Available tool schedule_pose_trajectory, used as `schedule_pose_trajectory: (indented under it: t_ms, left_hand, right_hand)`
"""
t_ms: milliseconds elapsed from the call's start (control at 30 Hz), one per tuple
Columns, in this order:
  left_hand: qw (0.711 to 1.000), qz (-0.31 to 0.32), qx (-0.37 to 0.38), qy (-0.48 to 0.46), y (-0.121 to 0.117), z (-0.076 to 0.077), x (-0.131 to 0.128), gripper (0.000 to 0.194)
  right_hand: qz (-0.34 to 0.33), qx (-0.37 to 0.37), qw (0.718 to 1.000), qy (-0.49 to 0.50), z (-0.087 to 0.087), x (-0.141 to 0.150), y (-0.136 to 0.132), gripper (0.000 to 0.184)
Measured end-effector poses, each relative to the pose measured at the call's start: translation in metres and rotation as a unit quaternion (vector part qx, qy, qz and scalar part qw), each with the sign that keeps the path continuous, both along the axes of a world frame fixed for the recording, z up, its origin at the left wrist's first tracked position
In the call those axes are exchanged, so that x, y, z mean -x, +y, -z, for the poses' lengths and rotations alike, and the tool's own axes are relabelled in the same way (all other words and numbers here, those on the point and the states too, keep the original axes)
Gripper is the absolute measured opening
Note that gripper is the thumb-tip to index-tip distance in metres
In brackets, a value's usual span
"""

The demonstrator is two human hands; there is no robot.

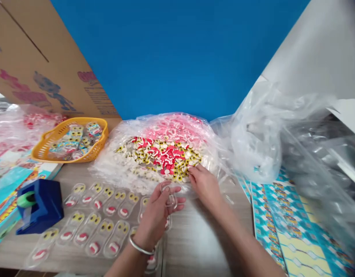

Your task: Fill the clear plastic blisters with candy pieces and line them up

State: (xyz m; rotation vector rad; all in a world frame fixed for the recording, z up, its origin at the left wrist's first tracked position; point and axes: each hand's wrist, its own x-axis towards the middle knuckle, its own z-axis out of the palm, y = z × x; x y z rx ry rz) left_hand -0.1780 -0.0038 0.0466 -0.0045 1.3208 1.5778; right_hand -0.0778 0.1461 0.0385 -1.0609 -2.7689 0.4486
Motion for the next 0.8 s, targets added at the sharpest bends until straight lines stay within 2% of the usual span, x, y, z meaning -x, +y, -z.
schedule_pose_trajectory:
  t_ms: [100, 167, 300, 367, 433, 533, 667, 800]
  left_hand:
    - [0.999, -0.014, -0.004, -0.032, -0.001, 0.001, 0.002, 0.046]
    - [0.998, -0.020, -0.007, -0.053, 0.000, 0.002, 0.003, 0.046]
    - [0.996, -0.020, -0.006, -0.085, 0.003, 0.001, 0.005, 0.044]
    - [0.996, -0.017, -0.009, -0.091, 0.004, 0.001, 0.006, 0.044]
    - [0.995, -0.012, -0.022, -0.098, 0.006, 0.001, 0.006, 0.043]
    - [0.992, 0.010, -0.055, -0.109, 0.007, 0.004, 0.006, 0.040]
    - [0.991, 0.047, -0.088, -0.095, 0.005, 0.007, 0.001, 0.042]
    - [0.992, 0.057, -0.082, -0.074, 0.002, 0.007, -0.004, 0.040]
  right_hand:
    - [0.005, -0.048, 0.993, -0.109, 0.005, 0.028, 0.011, 0.016]
    - [0.007, -0.064, 0.990, -0.123, 0.009, 0.035, 0.014, 0.016]
    - [0.018, -0.031, 0.999, -0.021, 0.014, 0.027, 0.015, 0.010]
    - [0.032, 0.032, 0.996, 0.073, 0.011, 0.020, 0.011, 0.007]
    - [0.030, 0.127, 0.979, 0.157, 0.005, 0.013, 0.001, 0.005]
    - [-0.005, 0.226, 0.952, 0.209, -0.006, 0.006, -0.021, 0.003]
    - [-0.047, 0.194, 0.955, 0.219, -0.009, 0.002, -0.044, 0.004]
    - [-0.036, 0.189, 0.949, 0.248, 0.001, -0.002, -0.051, 0.012]
